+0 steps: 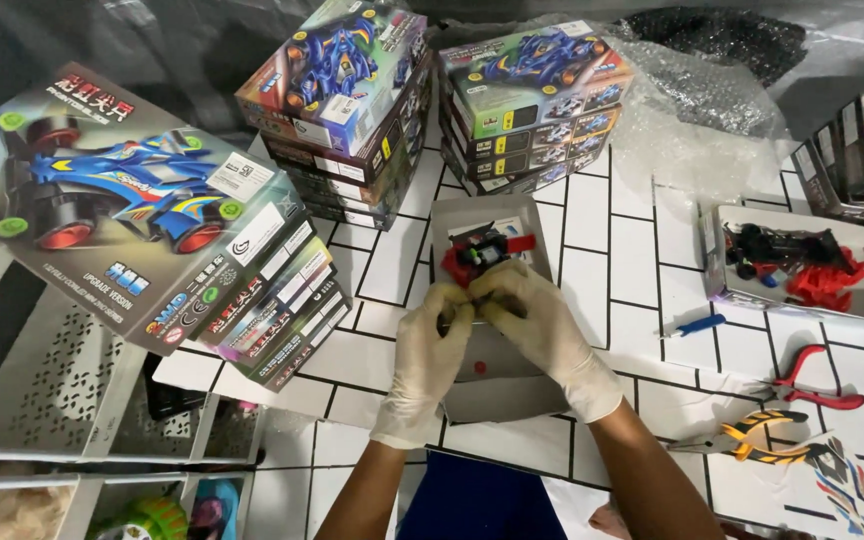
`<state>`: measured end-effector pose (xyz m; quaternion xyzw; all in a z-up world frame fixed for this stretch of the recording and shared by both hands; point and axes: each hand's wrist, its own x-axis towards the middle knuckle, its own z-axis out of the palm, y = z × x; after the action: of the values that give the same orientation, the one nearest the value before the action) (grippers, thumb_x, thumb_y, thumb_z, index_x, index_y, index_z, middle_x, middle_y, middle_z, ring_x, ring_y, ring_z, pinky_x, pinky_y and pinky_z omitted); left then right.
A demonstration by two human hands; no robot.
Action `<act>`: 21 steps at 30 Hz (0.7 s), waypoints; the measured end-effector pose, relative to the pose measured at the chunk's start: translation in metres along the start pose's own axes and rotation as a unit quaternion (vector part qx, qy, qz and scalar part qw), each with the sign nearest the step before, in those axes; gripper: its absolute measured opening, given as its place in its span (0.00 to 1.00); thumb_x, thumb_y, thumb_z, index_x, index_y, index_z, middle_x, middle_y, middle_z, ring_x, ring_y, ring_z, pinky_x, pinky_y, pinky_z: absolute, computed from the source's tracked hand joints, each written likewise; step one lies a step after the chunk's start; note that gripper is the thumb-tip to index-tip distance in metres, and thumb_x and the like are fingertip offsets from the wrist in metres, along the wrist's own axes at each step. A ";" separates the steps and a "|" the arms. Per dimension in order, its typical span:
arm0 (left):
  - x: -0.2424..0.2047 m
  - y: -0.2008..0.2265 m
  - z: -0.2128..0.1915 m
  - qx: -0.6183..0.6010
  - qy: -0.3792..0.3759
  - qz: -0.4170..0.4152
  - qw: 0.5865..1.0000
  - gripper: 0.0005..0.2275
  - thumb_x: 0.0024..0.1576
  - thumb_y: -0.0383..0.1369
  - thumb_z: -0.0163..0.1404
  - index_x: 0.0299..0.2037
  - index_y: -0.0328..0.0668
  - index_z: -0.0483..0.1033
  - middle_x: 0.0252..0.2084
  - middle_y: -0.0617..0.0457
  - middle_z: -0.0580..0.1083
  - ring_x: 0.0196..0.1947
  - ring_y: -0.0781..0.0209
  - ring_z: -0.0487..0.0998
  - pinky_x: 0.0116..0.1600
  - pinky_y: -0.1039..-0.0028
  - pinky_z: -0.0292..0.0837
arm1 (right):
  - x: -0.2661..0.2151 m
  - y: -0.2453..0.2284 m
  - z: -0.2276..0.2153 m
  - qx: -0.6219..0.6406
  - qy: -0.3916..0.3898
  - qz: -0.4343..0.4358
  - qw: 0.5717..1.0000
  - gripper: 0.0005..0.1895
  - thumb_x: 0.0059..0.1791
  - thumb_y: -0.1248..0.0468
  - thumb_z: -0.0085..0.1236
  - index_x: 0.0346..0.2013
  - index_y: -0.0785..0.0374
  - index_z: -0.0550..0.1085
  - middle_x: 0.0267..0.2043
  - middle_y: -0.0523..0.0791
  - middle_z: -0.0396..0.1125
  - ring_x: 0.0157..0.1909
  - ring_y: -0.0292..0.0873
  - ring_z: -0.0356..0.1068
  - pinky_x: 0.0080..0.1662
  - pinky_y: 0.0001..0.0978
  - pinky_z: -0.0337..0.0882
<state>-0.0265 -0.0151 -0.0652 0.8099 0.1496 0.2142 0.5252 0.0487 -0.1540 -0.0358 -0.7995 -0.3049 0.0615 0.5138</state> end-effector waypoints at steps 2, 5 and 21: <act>-0.002 -0.007 0.004 -0.010 0.010 0.005 1.000 0.02 0.57 0.30 0.55 0.37 0.49 0.75 0.23 0.48 0.77 0.27 0.54 0.82 0.34 0.67 0.79 | -0.001 0.009 0.004 0.002 0.012 -0.001 1.000 0.12 0.44 0.67 0.63 0.41 0.49 0.81 0.44 0.40 0.74 0.47 0.44 0.76 0.52 0.38 0.75; -0.003 -0.012 0.005 -0.035 0.017 -0.015 0.999 0.02 0.56 0.29 0.55 0.36 0.50 0.75 0.22 0.49 0.76 0.26 0.57 0.80 0.35 0.68 0.78 | -0.003 0.006 0.006 0.003 0.031 0.003 1.000 0.13 0.44 0.68 0.63 0.41 0.50 0.81 0.41 0.43 0.76 0.46 0.46 0.77 0.52 0.40 0.76; -0.008 -0.008 0.013 -0.088 0.032 -0.052 0.994 0.03 0.57 0.25 0.53 0.33 0.45 0.77 0.24 0.47 0.77 0.28 0.60 0.78 0.38 0.66 0.77 | -0.004 0.039 0.022 -0.128 0.057 -0.044 0.989 0.12 0.44 0.67 0.63 0.43 0.57 0.77 0.39 0.48 0.75 0.46 0.53 0.76 0.51 0.45 0.75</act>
<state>-0.0272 -0.0258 -0.0784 0.7445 0.1890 0.2243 0.5998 0.0526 -0.1504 -0.0801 -0.8469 -0.3152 -0.0465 0.4258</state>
